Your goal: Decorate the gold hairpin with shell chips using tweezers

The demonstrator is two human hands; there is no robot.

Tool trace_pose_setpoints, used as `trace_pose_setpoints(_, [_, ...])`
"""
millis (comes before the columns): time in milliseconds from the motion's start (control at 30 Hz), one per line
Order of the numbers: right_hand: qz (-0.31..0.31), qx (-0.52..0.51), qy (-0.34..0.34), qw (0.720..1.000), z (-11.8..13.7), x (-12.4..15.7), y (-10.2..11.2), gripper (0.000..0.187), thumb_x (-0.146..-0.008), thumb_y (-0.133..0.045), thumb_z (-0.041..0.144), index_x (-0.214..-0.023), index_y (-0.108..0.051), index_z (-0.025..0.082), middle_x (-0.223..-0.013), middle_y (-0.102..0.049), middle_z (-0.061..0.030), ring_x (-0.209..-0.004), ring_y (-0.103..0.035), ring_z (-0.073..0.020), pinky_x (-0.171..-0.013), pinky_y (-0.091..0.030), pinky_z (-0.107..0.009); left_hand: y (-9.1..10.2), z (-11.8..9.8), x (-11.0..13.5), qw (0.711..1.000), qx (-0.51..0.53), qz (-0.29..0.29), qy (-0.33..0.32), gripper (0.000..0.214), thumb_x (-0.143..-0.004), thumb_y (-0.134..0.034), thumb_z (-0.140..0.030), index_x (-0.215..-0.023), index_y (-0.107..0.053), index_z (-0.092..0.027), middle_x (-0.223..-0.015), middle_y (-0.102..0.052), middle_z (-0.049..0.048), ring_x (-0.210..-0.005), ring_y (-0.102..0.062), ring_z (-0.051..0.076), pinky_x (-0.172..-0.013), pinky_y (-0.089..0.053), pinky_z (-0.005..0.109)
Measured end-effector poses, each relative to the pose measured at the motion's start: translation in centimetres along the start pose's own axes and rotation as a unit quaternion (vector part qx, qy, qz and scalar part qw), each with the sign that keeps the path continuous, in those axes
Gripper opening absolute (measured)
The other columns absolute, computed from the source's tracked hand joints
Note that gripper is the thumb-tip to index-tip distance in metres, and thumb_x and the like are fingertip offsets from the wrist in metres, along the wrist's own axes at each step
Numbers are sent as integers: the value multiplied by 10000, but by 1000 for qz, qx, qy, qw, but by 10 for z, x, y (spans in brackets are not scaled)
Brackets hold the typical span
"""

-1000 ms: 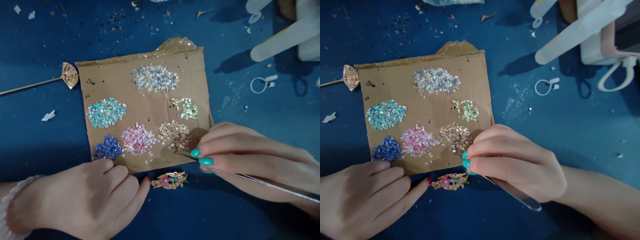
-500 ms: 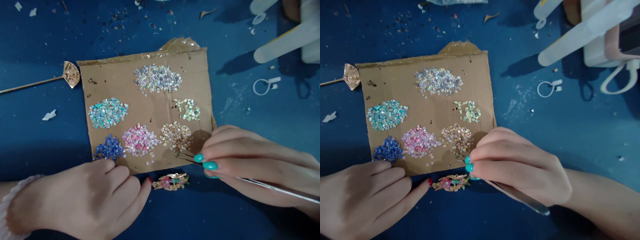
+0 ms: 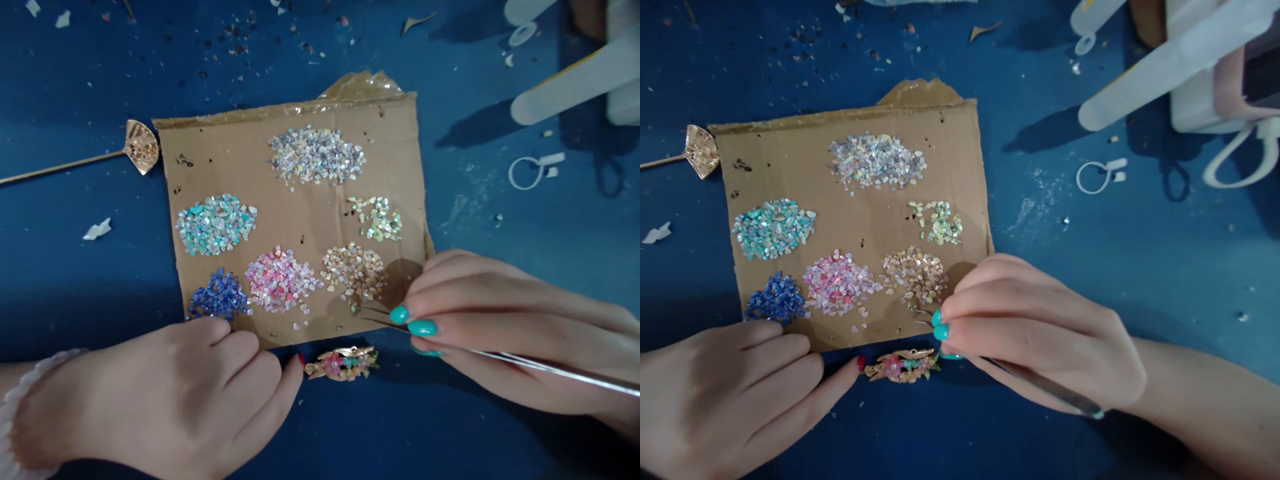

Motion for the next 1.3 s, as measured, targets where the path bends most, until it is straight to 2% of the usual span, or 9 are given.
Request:
trace_pose_setpoints(100, [37, -6, 1, 999, 1, -4, -5, 247, -723, -619, -16, -859, -625, 190, -803, -708, -39, -731, -691, -170, -646, -614, -315, -1, 1, 0, 1000, 2, 5, 1, 387, -860, -414, -139, -1207, -564, -55, -683, -518, 37, -528, -461, 175, -385, -341, 323])
trace_pose_setpoints(133, [32, -1, -7, 999, 0, -4, -5, 260, -733, -599, -19, -881, -624, 194, -823, -708, -40, -752, -691, -175, -665, -614, -331, -1, 1, -1, 1000, 0, 4, 1, 386, -861, -413, -141, -1206, -565, -55, -681, -519, 38, -527, -460, 174, -385, -339, 321])
trace_pose_setpoints(167, [-13, -3, -4, 1000, 0, -2, 2, 256, -746, -578, -22, -877, -622, 194, -821, -702, -41, -742, -685, -170, -649, -609, -331, -1, 2, -1, 1000, -1, 2, 1, 384, -863, -412, -143, -1203, -567, -52, -677, -519, 39, -525, -460, 174, -384, -336, 320])
trace_pose_setpoints(233, [-28, -8, -10, 1000, 0, 2, 2, 252, -750, -585, -18, -902, -626, 179, -858, -696, -55, -765, -678, -173, -656, -603, -336, -1, 2, -1, 1000, -3, -1, 0, 381, -862, -414, -142, -1197, -566, -45, -671, -519, 38, -521, -460, 176, -380, -333, 320])
trace_pose_setpoints(400, [-25, -14, -11, 1000, -2, 8, -4, 196, -780, -603, 33, -901, -635, 183, -871, -696, -56, -774, -675, -183, -659, -601, -349, -1, 0, -1, 1000, 4, 1, -7, 385, -866, -400, -136, -1202, -556, -33, -676, -516, 39, -523, -465, 178, -377, -348, 320])
trace_pose_setpoints(600, [-27, -39, -2, 999, -1, 7, -4, 216, -762, -597, -17, -916, -630, 130, -885, -678, -85, -812, -659, -183, -698, -585, -355, -1, 1, -1, 1000, 8, -2, -5, 386, -867, -403, -133, -1207, -557, -33, -671, -514, 38, -521, -463, 177, -376, -344, 319])
trace_pose_setpoints(800, [50, -28, 8, 998, 0, 0, -4, 243, -741, -608, -16, -916, -612, 153, -859, -698, -60, -791, -664, -165, -689, -589, -331, -1, 2, -1, 1000, 9, -9, -1, 375, -871, -398, -130, -1193, -566, -39, -673, -514, 36, -524, -462, 175, -384, -343, 319])
trace_pose_setpoints(1033, [47, -30, 11, 998, 4, -2, -6, 168, -793, -587, 45, -893, -604, 179, -817, -705, -42, -737, -672, -159, -646, -593, -326, -1, 2, 0, 1000, 11, -10, 6, 364, -872, -398, -123, -1183, -571, -47, -675, -509, 31, -529, -459, 171, -397, -340, 320])
trace_pose_setpoints(1300, [53, -58, 17, 997, 4, -2, -4, 166, -784, -602, 21, -909, -603, 131, -880, -685, -67, -814, -654, -133, -673, -592, -283, -2, 3, 1, 1000, 6, -16, 10, 345, -876, -408, -130, -1169, -576, -57, -674, -504, 23, -536, -458, 166, -404, -341, 318])
Point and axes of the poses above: each hand's wrist, its own x-axis away from the middle knuckle, its own y-axis out of the back of the hand, z = x × y, the point moved 9 cm from there along -x, towards the middle knuckle
